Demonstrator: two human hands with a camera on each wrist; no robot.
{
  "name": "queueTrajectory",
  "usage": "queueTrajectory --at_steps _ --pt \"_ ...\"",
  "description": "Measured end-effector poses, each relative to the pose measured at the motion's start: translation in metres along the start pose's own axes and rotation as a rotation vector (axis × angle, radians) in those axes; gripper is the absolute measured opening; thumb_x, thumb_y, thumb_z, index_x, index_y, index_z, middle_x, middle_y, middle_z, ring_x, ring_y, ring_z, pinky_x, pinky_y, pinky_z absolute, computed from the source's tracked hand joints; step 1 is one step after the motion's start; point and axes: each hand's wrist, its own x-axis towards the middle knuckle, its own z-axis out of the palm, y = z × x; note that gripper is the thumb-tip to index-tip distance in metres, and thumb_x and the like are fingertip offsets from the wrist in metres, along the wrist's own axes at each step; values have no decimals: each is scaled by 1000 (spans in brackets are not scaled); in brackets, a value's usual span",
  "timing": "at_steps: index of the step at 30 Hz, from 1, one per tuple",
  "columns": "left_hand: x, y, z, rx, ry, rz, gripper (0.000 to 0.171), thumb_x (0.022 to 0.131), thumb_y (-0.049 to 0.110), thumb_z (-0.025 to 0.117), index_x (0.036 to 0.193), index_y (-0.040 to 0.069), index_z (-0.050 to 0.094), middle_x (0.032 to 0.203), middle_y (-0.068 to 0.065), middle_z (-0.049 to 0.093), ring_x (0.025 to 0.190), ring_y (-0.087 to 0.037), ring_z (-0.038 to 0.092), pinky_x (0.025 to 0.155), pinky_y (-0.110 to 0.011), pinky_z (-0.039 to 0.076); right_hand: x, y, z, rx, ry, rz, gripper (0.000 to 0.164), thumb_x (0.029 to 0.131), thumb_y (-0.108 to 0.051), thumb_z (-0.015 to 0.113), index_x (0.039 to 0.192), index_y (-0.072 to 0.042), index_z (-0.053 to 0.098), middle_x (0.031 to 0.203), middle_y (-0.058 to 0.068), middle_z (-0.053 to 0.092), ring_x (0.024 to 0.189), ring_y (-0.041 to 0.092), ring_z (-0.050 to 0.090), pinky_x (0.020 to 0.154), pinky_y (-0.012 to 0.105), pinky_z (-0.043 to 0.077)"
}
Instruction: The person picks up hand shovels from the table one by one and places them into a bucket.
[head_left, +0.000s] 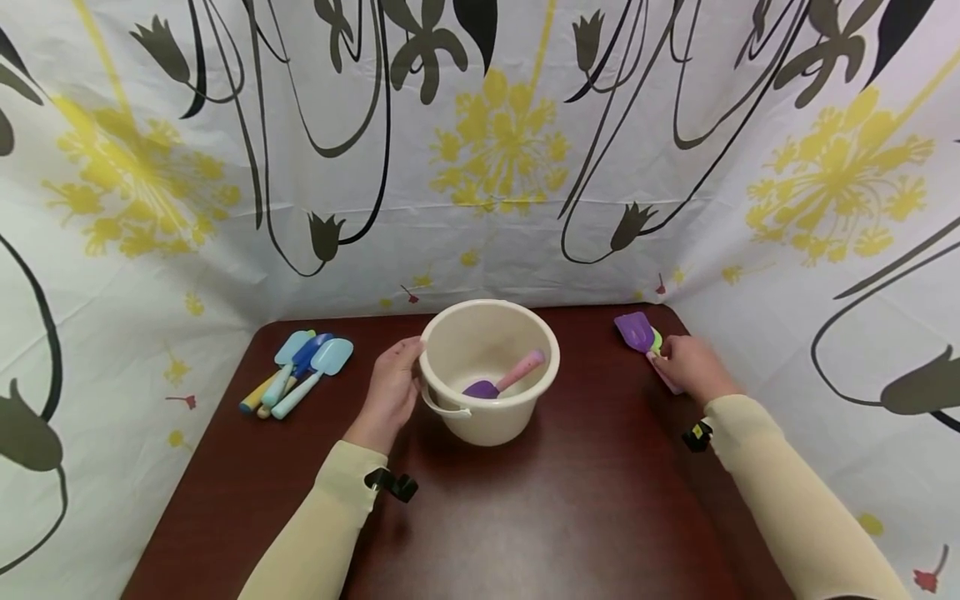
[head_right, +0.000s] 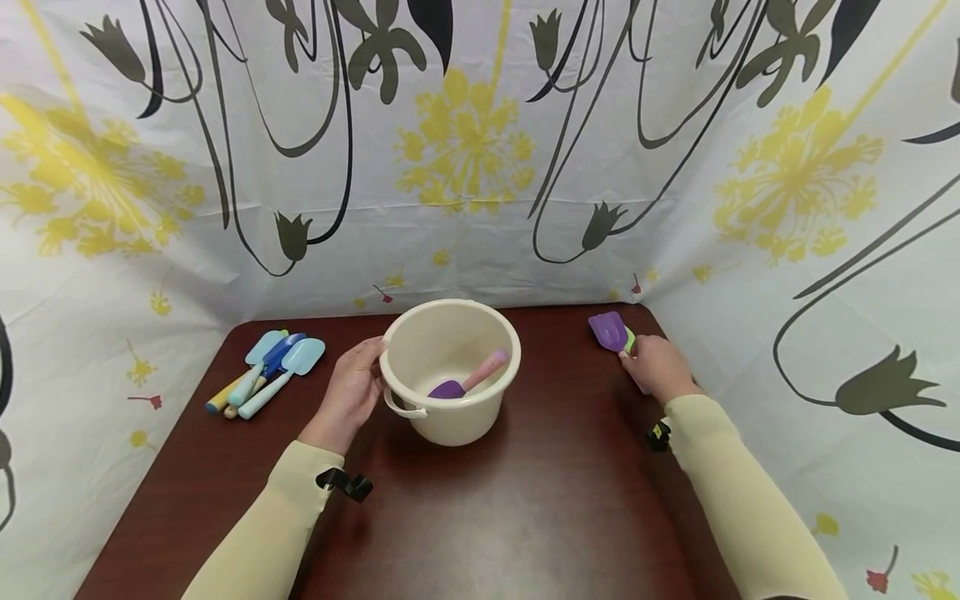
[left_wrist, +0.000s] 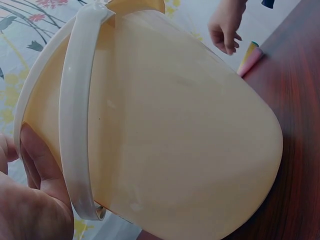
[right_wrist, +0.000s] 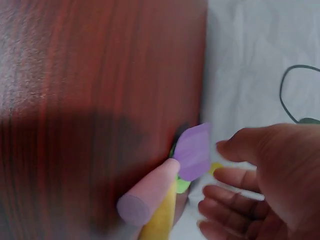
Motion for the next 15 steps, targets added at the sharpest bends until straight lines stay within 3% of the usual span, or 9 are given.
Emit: queueTrajectory --at_steps 5,10,15 --pt "1 0 -1 -2 -3 3 27 108 13 66 128 -5 69 121 -13 67 111 -28 61 79 -26 55 0 -2 10 -86 -25 82 41 110 -27 65 77 -4 55 75 15 57 68 34 57 65 52 49" --pt "3 0 -1 3 -4 0 27 108 13 66 128 -5 69 120 -11 67 107 -24 62 80 -26 55 1 0 23 -127 49 120 43 108 -26 68 75 -2 56 78 25 64 70 46 66 66 64 55" --pt "4 0 -1 3 -5 -3 29 108 14 66 130 -5 68 122 -12 67 110 -25 61 82 -27 56 2 7 35 -148 91 141 48 109 -29 66 74 2 58 75 29 64 68 52 66 61 66 55"
